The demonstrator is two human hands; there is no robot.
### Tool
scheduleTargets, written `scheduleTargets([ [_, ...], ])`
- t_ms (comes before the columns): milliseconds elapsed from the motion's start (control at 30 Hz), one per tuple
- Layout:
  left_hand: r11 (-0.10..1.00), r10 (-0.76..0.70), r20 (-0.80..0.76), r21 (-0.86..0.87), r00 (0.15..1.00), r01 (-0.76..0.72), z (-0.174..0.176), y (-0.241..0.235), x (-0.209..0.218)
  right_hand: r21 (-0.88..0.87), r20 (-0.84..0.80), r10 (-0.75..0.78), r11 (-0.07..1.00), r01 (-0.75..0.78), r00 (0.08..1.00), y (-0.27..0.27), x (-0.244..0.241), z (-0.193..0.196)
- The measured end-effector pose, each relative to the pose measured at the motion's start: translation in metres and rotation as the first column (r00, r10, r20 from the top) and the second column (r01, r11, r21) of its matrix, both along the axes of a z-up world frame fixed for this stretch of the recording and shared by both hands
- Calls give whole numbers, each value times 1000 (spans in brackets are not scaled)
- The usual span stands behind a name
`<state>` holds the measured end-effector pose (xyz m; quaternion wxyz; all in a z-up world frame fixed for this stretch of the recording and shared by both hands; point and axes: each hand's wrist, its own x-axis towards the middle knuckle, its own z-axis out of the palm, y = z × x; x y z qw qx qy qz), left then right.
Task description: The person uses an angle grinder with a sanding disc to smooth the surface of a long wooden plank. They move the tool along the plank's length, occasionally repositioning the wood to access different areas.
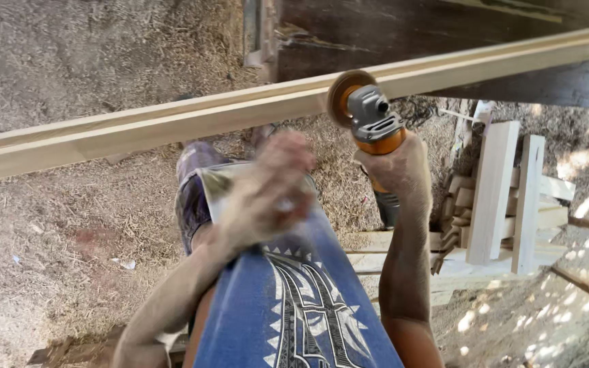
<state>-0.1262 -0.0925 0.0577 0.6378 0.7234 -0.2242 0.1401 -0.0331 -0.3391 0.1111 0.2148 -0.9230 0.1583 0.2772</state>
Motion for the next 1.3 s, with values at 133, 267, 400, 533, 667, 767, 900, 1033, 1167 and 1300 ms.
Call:
scheduleTargets([
  [133,860,-190,-61,470,980,196,15,-1,1,99,11,-4,995,2,1000,53,-11,8],
  [267,840,-182,-129,495,975,223,12,17,-2,66,-21,36,997,-35,999,96,-21,16],
  [400,856,-130,-136,485,982,181,4,44,-16,83,-5,72,994,-72,997,133,-30,17],
  [533,865,-79,-124,484,989,130,-5,73,-33,161,23,124,979,-126,992,168,-40,16],
  [667,870,-36,-91,487,995,76,-13,104,-46,115,-41,104,988,-98,994,204,-47,18],
  [767,875,-6,-78,483,997,43,-17,122,-53,95,-40,126,988,-122,991,228,-50,21],
  [900,895,26,-89,445,996,16,-15,142,-63,169,-14,166,972,-161,986,255,-54,26],
  [1033,903,59,-84,430,995,-18,-14,165,-71,121,-34,198,974,-192,980,281,-58,28],
  [1167,906,106,-97,419,990,-56,-9,187,-82,132,-37,267,957,-260,963,301,-64,27],
  [1300,918,195,-84,367,977,-152,-6,204,-91,88,-43,330,941,-326,943,321,-68,24],
])
